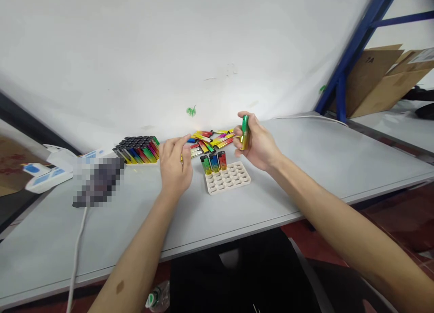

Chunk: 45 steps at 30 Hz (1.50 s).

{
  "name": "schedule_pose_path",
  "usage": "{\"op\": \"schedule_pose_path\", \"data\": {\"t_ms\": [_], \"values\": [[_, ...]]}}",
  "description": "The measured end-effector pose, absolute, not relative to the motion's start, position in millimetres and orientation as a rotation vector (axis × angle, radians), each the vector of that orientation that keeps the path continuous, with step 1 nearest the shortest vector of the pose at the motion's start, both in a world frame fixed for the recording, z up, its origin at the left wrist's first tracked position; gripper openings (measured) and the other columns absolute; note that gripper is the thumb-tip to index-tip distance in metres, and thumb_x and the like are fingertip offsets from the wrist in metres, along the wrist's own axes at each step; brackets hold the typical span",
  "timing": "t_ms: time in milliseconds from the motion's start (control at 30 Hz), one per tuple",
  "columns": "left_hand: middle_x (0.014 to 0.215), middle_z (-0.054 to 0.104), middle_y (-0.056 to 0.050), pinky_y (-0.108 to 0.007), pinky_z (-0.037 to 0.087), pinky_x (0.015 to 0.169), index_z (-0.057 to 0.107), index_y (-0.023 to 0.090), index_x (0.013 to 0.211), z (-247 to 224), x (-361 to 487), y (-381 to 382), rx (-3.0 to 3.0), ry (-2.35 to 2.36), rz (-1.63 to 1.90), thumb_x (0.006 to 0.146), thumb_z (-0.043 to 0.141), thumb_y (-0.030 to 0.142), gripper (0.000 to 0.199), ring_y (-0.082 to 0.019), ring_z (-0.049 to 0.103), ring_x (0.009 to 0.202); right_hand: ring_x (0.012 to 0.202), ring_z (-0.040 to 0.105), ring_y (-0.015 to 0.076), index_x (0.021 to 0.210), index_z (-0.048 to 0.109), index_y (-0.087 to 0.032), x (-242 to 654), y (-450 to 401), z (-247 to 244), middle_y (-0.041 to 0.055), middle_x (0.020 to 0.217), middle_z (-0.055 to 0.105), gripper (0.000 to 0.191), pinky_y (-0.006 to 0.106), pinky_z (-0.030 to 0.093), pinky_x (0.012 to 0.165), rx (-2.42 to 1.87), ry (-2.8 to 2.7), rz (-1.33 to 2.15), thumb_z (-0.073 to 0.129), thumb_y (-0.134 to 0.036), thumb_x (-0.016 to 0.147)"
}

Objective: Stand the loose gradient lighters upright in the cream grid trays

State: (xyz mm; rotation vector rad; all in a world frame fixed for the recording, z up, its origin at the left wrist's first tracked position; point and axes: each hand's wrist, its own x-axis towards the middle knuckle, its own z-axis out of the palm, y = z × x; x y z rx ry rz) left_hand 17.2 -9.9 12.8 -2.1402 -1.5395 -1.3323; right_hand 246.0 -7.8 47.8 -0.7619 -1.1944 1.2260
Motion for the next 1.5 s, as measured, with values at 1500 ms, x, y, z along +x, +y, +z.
{"op": "schedule_pose_path", "data": {"t_ms": [1500], "values": [[0.125,0.064,-0.014,-0.056,0.039,0.106,0.071,0.024,0.120,-11.7,-7.4,5.9,-2.247,-2.006,-0.609,0.095,0.048,0.041,0.038,-0.039,0.046,0.126,0.041,0.012,0.0079,0.064,0.035,-0.023,256.2,4.5,33.3,-0.0078,0.048,0.024,0.033,0.020,0.010,0.040,-1.014,-1.122,1.442,0.034,-0.039,0.094]]}}
